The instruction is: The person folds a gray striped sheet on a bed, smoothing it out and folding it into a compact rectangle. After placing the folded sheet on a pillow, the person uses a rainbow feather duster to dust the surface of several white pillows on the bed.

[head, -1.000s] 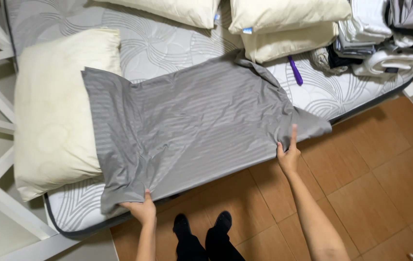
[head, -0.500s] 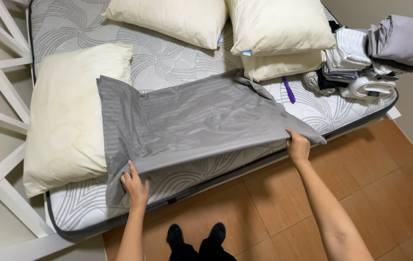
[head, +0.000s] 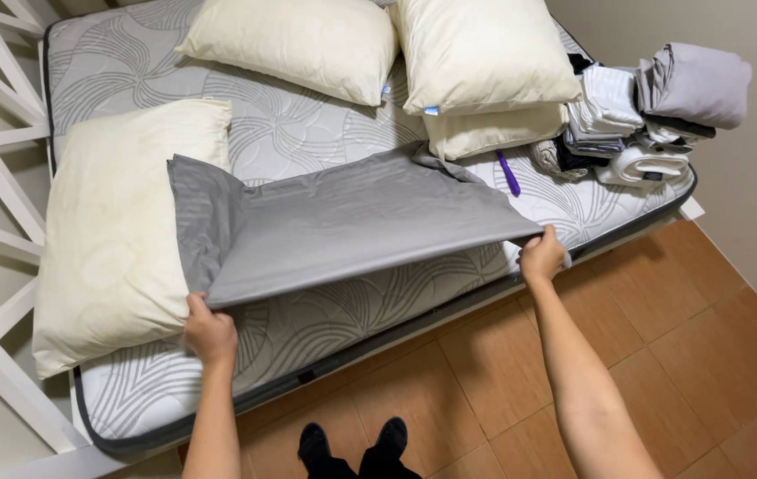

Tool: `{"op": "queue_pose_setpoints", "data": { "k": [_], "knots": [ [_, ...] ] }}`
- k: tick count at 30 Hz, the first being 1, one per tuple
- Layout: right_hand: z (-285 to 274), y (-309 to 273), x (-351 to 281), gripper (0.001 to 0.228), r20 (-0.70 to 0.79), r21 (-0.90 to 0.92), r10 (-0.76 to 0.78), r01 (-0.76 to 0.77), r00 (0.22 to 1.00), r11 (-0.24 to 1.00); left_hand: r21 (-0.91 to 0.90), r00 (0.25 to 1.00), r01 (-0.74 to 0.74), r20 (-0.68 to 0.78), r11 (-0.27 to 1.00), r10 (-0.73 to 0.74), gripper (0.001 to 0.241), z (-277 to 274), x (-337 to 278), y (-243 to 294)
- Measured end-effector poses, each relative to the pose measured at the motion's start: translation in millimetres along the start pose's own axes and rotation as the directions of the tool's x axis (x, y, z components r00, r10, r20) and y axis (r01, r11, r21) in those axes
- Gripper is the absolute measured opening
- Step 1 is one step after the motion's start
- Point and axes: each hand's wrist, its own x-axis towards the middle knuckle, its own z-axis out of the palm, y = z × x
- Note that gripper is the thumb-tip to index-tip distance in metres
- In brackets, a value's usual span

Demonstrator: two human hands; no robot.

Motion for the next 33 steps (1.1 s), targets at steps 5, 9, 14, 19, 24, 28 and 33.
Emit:
{"op": "queue_pose_setpoints", "data": {
  "k": [5, 9, 14, 19, 24, 28, 33],
  "knots": [
    [-36.7, 20.3, 39.4, 0.024, -0.279, 0.287, -0.055, 0.139, 0.959, 0.948, -0.103, 0.946, -0.125, 0.286, 0.987, 0.150, 0.011, -56.9, 81.3, -29.8],
    [-145.8, -11.9, 66.3, 0.014, -0.458, 0.232, -0.178, 0.310, 0.871, 0.922, -0.116, 0.761, -0.634, 0.082, 0.765, 0.643, 0.023, -139.8, 155.9, -22.8],
    [-232.4, -3.9, 96.0, 0.014, -0.641, 0.077, -0.331, 0.486, 0.693, 0.870, -0.063, 0.807, -0.591, -0.016, 0.805, 0.591, 0.022, -203.4, 208.2, -3.4],
    [-281.2, 8.9, 113.1, 0.009, -0.677, 0.061, -0.363, 0.541, 0.640, 0.839, -0.212, 0.863, -0.504, -0.155, 0.837, 0.481, 0.028, -170.6, 244.5, -28.3],
    [-266.0, 10.5, 135.1, 0.002, -0.562, 0.058, -0.397, 0.513, 0.725, 0.856, -0.531, 0.929, -0.273, 0.071, 0.802, 0.363, 0.014, -85.7, 284.3, -15.9],
    [-191.8, 21.5, 164.1, 0.006, -0.464, 0.103, -0.356, 0.449, 0.811, 0.888, -0.340, 0.885, -0.345, 0.191, 0.875, 0.424, 0.016, 23.6, 324.7, 28.8],
    [-50.2, 17.5, 195.6, 0.018, -0.108, 0.333, 0.000, 0.036, 0.994, 0.942, -0.083, 0.803, -0.479, 0.360, 0.874, 0.474, 0.022, 218.3, 346.2, 92.7]
  ]
}}
